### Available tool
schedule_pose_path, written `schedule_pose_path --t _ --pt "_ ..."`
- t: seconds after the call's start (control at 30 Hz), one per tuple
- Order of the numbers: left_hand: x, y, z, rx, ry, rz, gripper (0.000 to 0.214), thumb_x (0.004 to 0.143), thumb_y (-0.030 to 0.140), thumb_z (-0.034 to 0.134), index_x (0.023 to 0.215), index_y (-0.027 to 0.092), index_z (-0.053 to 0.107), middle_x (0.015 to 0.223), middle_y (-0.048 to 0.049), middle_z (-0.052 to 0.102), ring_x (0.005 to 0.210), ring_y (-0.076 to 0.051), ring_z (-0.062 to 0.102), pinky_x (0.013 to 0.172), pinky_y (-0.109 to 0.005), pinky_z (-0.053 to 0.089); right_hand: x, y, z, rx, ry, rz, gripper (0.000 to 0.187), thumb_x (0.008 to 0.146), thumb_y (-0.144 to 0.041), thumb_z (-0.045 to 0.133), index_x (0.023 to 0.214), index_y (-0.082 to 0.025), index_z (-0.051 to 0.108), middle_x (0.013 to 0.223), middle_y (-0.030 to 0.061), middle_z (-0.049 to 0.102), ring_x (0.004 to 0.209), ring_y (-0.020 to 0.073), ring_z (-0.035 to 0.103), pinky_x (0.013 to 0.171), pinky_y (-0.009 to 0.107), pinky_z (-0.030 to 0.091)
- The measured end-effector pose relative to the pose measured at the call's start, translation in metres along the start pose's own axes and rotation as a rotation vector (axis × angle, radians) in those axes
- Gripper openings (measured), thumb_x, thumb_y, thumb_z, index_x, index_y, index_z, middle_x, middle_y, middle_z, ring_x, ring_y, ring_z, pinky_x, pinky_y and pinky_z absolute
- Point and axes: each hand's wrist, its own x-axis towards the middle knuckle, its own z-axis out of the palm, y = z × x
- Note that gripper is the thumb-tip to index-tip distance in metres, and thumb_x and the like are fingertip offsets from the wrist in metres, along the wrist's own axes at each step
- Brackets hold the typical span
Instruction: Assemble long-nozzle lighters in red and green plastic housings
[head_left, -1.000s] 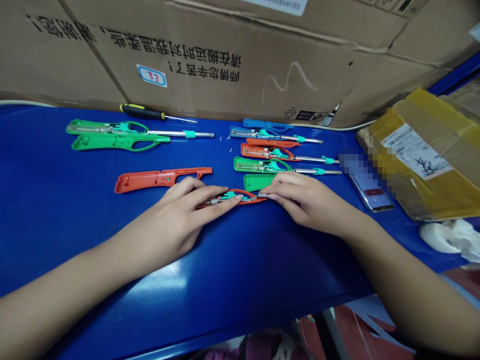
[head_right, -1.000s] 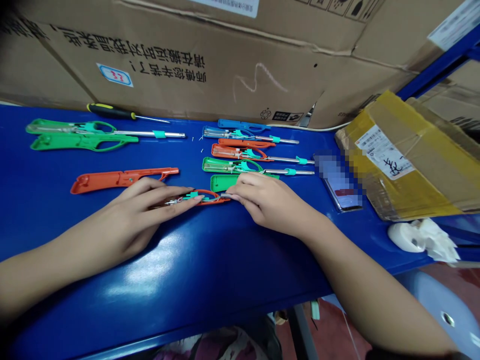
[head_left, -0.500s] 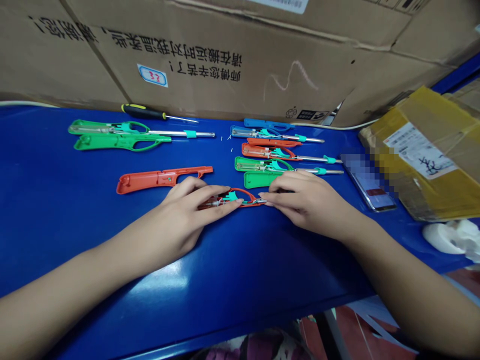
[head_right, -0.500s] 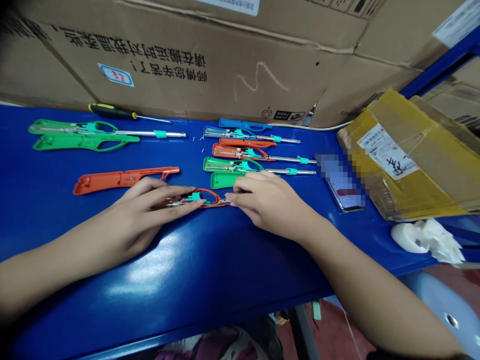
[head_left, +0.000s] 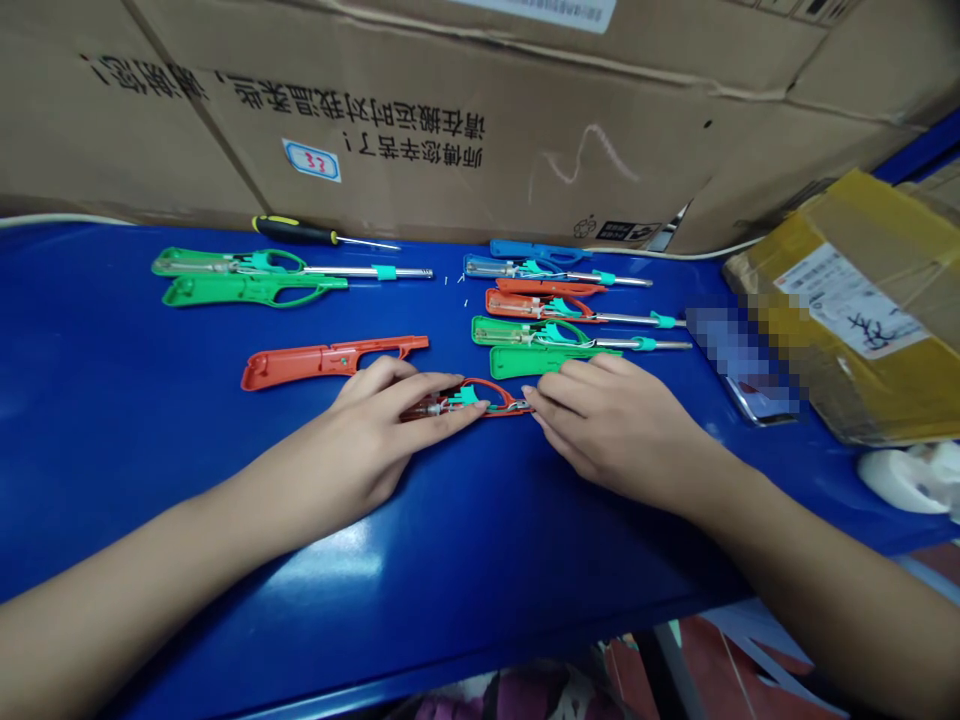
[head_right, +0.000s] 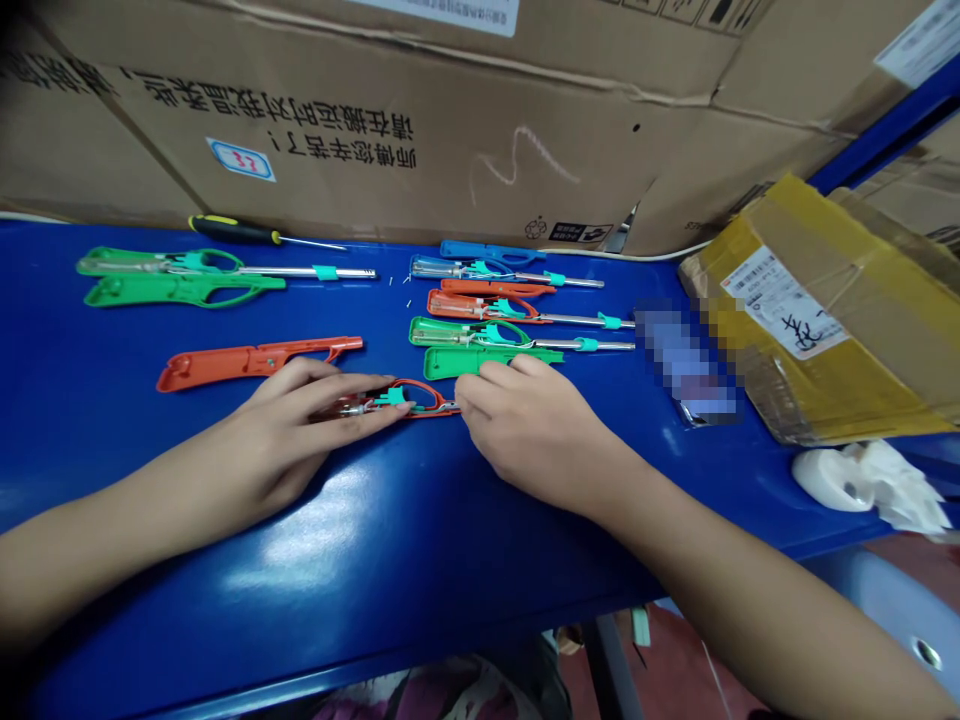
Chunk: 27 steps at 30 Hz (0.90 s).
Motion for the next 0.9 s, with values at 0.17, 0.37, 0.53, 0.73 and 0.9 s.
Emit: schedule_pose_path --t 0.17,0.37,0.53,0.73,0.9 --pt "-0.002 -0.001 0.001 -0.007 -0.003 0.004 0.056 0.098 0.005 0.044 0.149 0.028 0.051 0.146 -0.0102 0.055 0.116 -0.029 0.048 0.098 -0.05 0.05 -0.004 0.01 -0.001 0.19 0.04 0.126 0.026 0.099 -0.033 0.057 0.111 -0.017 0.073 0.1 0.0063 0.073 0.088 0.0223 0.061 0.075 0.037 0.037" --pt "-0.002 0.003 0.001 -0.134 0.028 -0.073 0.053 0.102 0.012 0.049 0.153 0.026 0.043 0.143 -0.006 0.059 0.123 -0.024 0.049 0.107 -0.043 0.045 -0.002 0.009 -0.005 0.396 0.086 0.163 0.03 0.097 -0.031 0.06 0.124 -0.02 0.068 0.11 0.0065 0.07 0.099 0.0216 0.06 0.083 0.037 0.042" --pt "0.0 0.009 0.002 -0.221 0.062 -0.087 0.05 0.102 0.014 0.053 0.151 0.023 0.045 0.134 -0.0059 0.064 0.12 -0.02 0.053 0.107 -0.037 0.046 0.005 -0.001 0.005 0.507 0.134 0.207 0.028 0.099 -0.031 0.06 0.123 -0.02 0.069 0.11 0.0067 0.069 0.102 0.0211 0.06 0.089 0.039 0.043" --pt "-0.001 0.009 0.003 -0.171 0.047 -0.016 0.044 0.102 0.013 0.05 0.144 0.025 0.056 0.141 -0.0068 0.061 0.12 -0.022 0.053 0.108 -0.042 0.049 0.008 -0.005 0.016 0.609 0.145 0.227 0.023 0.098 -0.028 0.061 0.119 -0.021 0.071 0.104 0.0053 0.069 0.097 0.0191 0.06 0.089 0.038 0.043" --pt "-0.003 0.011 0.001 -0.121 0.04 0.04 0.043 0.101 0.013 0.05 0.142 0.021 0.058 0.14 -0.0109 0.063 0.119 -0.024 0.055 0.106 -0.044 0.053 0.007 -0.003 0.011 0.621 0.112 0.227 0.024 0.096 -0.029 0.065 0.118 -0.022 0.07 0.103 0.0047 0.07 0.096 0.0196 0.061 0.09 0.039 0.041"
